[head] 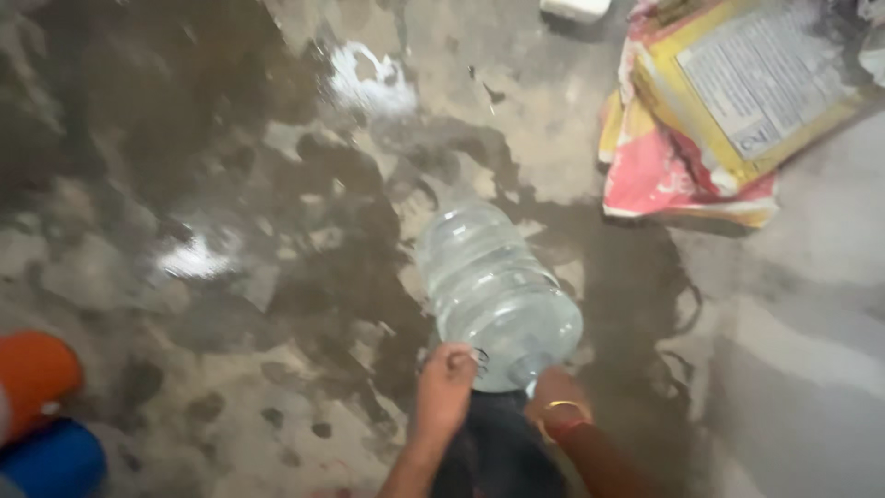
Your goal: The person holds a teal cap on the mouth of a large water jar and runs a heat gun around the cap to shrink-seal it, repeating this on several jars. They then unplug the heat gun at the wall socket, move a sealed jar aside, and gather loose caps into a white sack which they tie closed.
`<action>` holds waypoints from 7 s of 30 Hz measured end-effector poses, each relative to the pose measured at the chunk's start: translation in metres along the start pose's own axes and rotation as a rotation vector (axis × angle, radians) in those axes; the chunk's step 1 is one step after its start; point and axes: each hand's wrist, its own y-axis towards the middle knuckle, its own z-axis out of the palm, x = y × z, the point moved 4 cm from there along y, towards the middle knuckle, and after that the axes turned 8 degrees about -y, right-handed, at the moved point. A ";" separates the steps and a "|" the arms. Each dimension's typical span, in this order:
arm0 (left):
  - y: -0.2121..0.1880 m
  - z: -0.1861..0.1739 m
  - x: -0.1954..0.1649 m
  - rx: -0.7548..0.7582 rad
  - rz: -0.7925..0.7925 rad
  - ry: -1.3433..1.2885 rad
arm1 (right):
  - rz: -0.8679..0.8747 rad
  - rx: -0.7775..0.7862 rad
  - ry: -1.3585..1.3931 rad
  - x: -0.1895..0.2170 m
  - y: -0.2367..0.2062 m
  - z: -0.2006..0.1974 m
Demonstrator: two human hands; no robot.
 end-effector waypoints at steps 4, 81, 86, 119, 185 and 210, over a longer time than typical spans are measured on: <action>-0.002 0.004 -0.012 0.022 -0.052 -0.070 | -0.204 0.024 -0.166 -0.002 0.012 -0.011; 0.048 -0.397 0.085 -0.134 -0.060 -0.207 | -0.441 -0.527 -0.233 0.505 -0.116 -0.091; 0.061 -0.404 0.074 -0.138 -0.085 -0.132 | -0.414 -0.509 -0.262 0.513 -0.111 -0.092; 0.176 -0.224 -0.113 0.219 0.300 1.506 | -0.504 -0.303 0.457 0.363 -0.054 -0.090; 0.207 -0.463 0.032 0.180 -0.578 -1.119 | -0.829 -0.653 -0.347 0.677 -0.105 -0.057; 0.269 -0.650 -0.005 0.005 -0.335 -0.791 | -0.264 -0.537 -0.212 0.778 -0.070 -0.175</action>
